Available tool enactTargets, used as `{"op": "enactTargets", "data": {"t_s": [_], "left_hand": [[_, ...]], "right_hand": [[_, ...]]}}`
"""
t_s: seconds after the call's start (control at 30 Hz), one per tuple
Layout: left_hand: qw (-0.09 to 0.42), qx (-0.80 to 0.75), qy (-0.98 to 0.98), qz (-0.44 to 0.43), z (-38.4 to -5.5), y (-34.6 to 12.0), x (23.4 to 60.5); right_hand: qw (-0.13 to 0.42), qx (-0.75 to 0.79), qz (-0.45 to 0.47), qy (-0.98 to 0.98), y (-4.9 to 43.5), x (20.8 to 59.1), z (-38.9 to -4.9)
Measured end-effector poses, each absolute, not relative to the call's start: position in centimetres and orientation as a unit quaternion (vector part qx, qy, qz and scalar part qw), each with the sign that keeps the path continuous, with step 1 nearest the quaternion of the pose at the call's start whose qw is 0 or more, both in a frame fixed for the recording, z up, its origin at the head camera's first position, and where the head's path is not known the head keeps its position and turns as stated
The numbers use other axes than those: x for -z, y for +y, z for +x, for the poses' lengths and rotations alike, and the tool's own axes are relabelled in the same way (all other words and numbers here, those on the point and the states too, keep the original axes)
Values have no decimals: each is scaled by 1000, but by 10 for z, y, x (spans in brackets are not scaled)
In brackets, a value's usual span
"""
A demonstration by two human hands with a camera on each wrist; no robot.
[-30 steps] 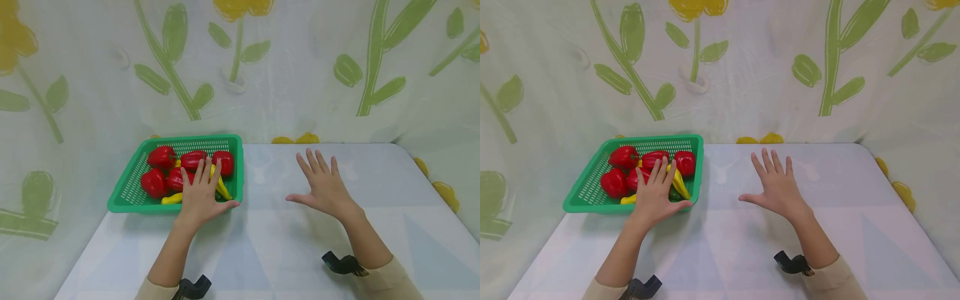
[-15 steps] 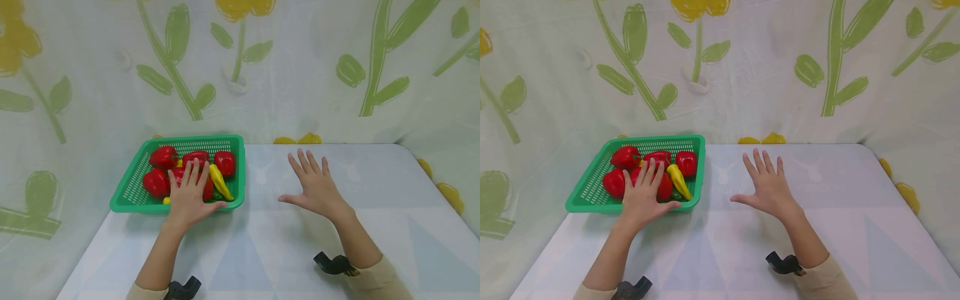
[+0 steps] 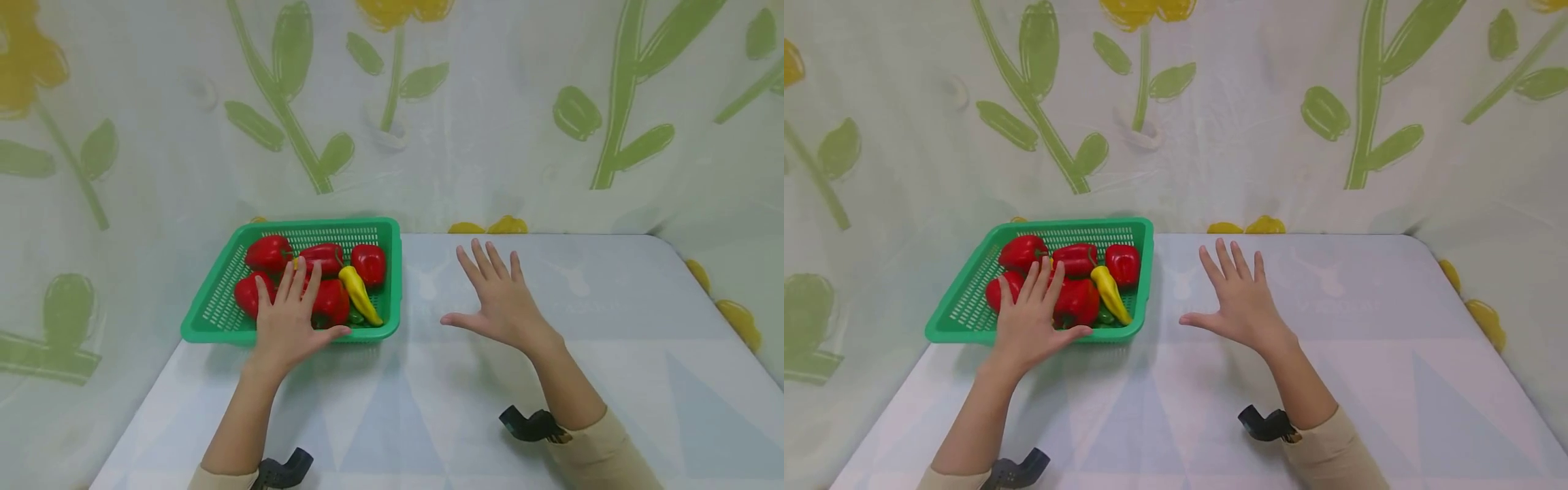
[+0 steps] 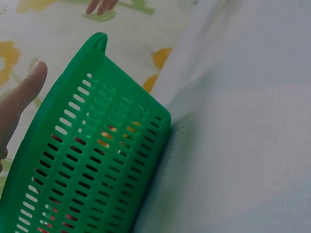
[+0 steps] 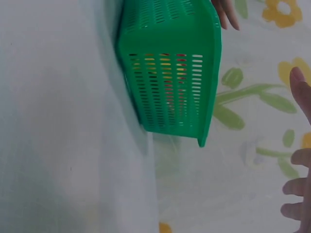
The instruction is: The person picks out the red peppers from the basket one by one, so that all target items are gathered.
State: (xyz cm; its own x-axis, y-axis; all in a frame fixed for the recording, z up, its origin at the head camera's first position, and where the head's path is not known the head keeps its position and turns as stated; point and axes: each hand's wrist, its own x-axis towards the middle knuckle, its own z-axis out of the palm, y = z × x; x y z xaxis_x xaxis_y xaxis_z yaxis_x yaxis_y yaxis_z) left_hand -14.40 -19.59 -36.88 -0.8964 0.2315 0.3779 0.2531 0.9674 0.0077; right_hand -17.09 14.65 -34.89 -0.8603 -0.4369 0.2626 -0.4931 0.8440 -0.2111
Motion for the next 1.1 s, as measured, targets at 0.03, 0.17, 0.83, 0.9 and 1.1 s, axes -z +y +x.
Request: {"op": "enactTargets", "data": {"t_s": [0.03,0.17,0.83,0.9,1.1], "left_hand": [[187,29,-974,-123,-144,-197,368],[190,20,-975,-116,-143,-205,367],[209,60,-972,-94,-129,-251,377],[211,61,-971,-90,-128,-256,377],[227,60,-968,-83,-128,-272,382]], "right_hand": [[104,-136,244,-955,147,348,-171],[106,-133,246,-954,145,346,-174],[115,-159,260,-946,115,345,-181],[118,-162,263,-944,113,345,-182],[115,-185,259,-941,103,350,-181]]}}
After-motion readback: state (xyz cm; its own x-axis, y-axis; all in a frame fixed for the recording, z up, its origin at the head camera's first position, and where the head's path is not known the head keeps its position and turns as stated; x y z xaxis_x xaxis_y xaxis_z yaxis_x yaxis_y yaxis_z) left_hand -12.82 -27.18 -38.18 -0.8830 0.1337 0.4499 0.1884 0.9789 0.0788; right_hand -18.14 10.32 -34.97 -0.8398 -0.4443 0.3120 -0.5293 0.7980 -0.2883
